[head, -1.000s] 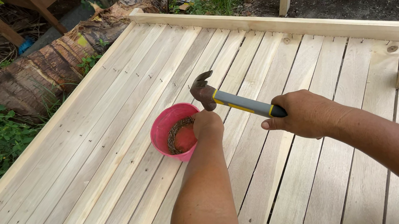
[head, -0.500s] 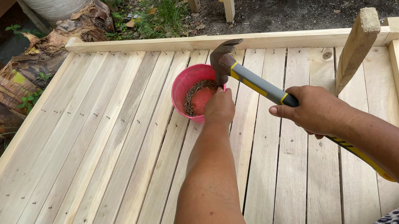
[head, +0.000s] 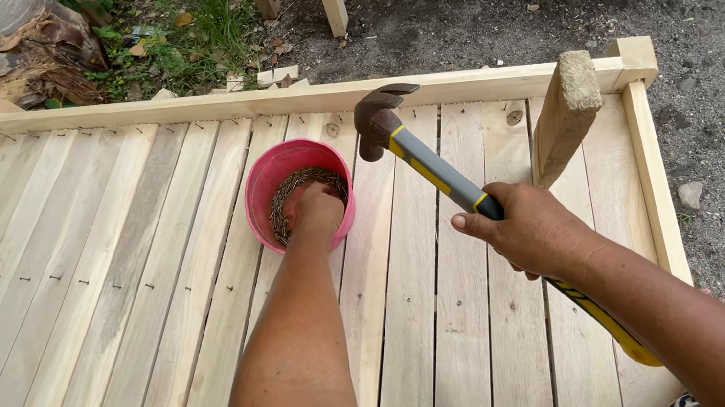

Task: The person hammers nails into a slatted wooden furniture frame laid on the ground, using a claw hammer. They hold a small block of wood to press nails into place, drive nails along the frame edges, and reach into a pink basin to grab more nails as they work around the frame.

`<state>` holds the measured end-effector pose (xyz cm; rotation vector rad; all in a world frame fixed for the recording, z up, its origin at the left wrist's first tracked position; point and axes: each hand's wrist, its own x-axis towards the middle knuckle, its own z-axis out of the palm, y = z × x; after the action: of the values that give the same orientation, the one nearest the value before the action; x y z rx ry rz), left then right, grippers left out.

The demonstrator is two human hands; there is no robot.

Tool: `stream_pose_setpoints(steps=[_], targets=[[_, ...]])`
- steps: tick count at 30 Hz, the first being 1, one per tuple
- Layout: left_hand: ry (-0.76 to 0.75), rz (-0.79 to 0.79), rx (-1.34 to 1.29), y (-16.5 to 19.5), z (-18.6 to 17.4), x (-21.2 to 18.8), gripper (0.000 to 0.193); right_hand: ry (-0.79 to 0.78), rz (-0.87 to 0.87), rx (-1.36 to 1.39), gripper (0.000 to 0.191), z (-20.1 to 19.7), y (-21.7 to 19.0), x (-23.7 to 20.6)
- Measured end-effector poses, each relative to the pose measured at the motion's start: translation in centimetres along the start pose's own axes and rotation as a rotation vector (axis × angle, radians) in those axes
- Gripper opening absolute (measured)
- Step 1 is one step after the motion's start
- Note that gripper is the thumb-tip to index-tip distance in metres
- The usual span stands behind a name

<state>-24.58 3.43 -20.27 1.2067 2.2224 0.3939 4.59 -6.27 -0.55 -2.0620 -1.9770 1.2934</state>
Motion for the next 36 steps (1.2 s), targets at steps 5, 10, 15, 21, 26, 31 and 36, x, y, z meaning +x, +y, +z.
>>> stream_pose_setpoints(steps=[5, 10, 15, 21, 26, 31, 36], targets=[[-0.228, -0.021, 0.417, 2.7, -2.6, -0.8, 0.067, -0.032, 0.027, 0.008, 0.056, -0.6, 0.6, 0.5], [-0.085, 0.050, 0.432, 3.1, -2.0, -1.4, 0.049, -0.051, 0.100, 0.013, 0.055, -0.9, 1.4, 0.7], [0.048, 0.268, 0.197, 1.3, 0.2, -0.1, 0.038, -0.057, 0.090, 0.073, 0.057, -1.0, 2.5, 0.8], [0.072, 0.337, 0.162, 0.8, 1.3, 0.6, 0.033, -0.067, 0.102, 0.042, 0.055, -0.7, 2.5, 0.8], [-0.036, 0.120, 0.140, 1.3, 1.1, 0.3, 0.032, -0.062, 0.097, 0.032, 0.056, -0.9, 2.3, 0.4], [-0.085, 0.108, 0.146, 1.3, 0.7, 0.0, 0.051, -0.028, 0.066, 0.072, 0.052, -1.4, 2.3, -0.2], [-0.101, 0.203, 0.239, 0.6, 1.3, 0.4, 0.046, -0.002, 0.053, 0.115, 0.052, -1.6, 2.9, -1.0]])
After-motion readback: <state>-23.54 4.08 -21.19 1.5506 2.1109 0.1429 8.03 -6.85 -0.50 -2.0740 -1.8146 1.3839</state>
